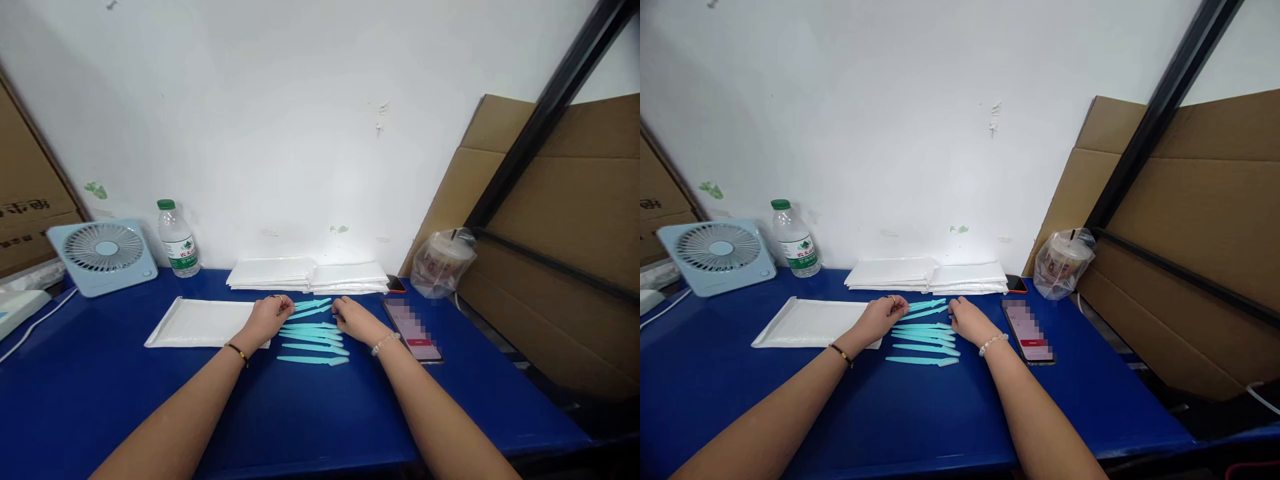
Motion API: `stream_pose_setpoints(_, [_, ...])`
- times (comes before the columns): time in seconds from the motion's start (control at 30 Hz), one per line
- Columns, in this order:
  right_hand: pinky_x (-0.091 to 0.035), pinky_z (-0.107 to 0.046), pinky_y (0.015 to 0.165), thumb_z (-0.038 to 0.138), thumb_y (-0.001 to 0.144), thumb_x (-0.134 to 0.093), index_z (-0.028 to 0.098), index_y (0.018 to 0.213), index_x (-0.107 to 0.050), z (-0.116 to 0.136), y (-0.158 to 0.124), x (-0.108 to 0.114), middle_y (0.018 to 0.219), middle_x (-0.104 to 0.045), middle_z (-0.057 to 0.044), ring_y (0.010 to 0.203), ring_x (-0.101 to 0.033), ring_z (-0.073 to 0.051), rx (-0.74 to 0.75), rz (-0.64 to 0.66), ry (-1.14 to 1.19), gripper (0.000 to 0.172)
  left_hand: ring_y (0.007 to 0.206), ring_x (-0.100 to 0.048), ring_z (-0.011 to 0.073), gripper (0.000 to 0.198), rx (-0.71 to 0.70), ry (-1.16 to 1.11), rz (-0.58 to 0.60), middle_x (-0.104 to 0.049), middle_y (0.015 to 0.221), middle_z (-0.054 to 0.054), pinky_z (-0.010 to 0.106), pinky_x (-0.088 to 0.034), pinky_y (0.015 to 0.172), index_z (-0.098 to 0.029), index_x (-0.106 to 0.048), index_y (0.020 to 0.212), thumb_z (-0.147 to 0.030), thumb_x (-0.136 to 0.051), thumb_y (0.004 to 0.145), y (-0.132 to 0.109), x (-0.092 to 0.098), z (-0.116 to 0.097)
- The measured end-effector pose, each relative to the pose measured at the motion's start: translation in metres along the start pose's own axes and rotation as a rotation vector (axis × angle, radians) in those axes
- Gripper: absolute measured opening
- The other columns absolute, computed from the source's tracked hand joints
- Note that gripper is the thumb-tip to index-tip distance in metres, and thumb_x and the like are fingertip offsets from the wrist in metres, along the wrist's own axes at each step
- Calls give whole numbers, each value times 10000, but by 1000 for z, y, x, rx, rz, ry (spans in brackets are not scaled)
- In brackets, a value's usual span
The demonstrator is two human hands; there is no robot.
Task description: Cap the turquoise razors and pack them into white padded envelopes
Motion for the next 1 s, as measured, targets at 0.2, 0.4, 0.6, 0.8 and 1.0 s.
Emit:
stream_pose_setpoints(0.2, [-417, -261, 706, 66, 736, -504, 159, 807, -545, -7, -5, 7, 869, -554, -62, 728, -530, -142, -9, -20, 111, 124, 746, -584, 154, 230, 14, 20, -3, -662, 788, -13, 243, -360, 643, -224, -602, 785, -390, -450, 832, 1, -1, 1])
stream_pose_setpoints(0.4, [-453, -275, 602, 316, 824, -524, 195, 888, -515, -28, -5, 25, 699, -586, -5, 623, -565, -141, -127, -273, 821, 138, 713, -573, 143, 238, 16, -14, 14, -651, 765, -13, 237, -368, 628, -219, -602, 791, -390, -442, 831, 2, -1, 1])
stream_pose_setpoints(0.6, [-489, -284, 647, 400, 749, -653, 185, 851, -524, -25, -3, 28, 717, -638, -29, 682, -626, -155, -143, -424, 1146, 271, 682, -550, 135, 232, 17, -29, 19, -643, 756, -18, 230, -360, 608, -218, -598, 791, -388, -447, 830, 2, -3, 2])
stream_pose_setpoints(0.8, [-500, -275, 661, 389, 744, -672, 182, 835, -555, -17, 0, 20, 725, -664, -32, 705, -646, -156, -122, -361, 1194, 255, 662, -535, 135, 238, 14, -33, 21, -631, 724, -17, 231, -349, 593, -216, -608, 800, -390, -448, 829, 1, -4, -1])
stream_pose_setpoints(1.0, [-507, -278, 666, 384, 739, -667, 177, 812, -567, -9, -1, 12, 732, -684, -36, 706, -654, -157, -125, -237, 1189, 242, 653, -540, 136, 250, -15, -39, 48, -635, 721, -15, 231, -351, 580, -217, -618, 817, -399, -448, 824, -1, -4, -4])
Point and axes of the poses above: each hand's wrist, its own y-axis towards the middle knuckle, its own x-axis out of the back of the hand, z = x × y, the point moved 8 cm from there along y, towards the middle knuckle
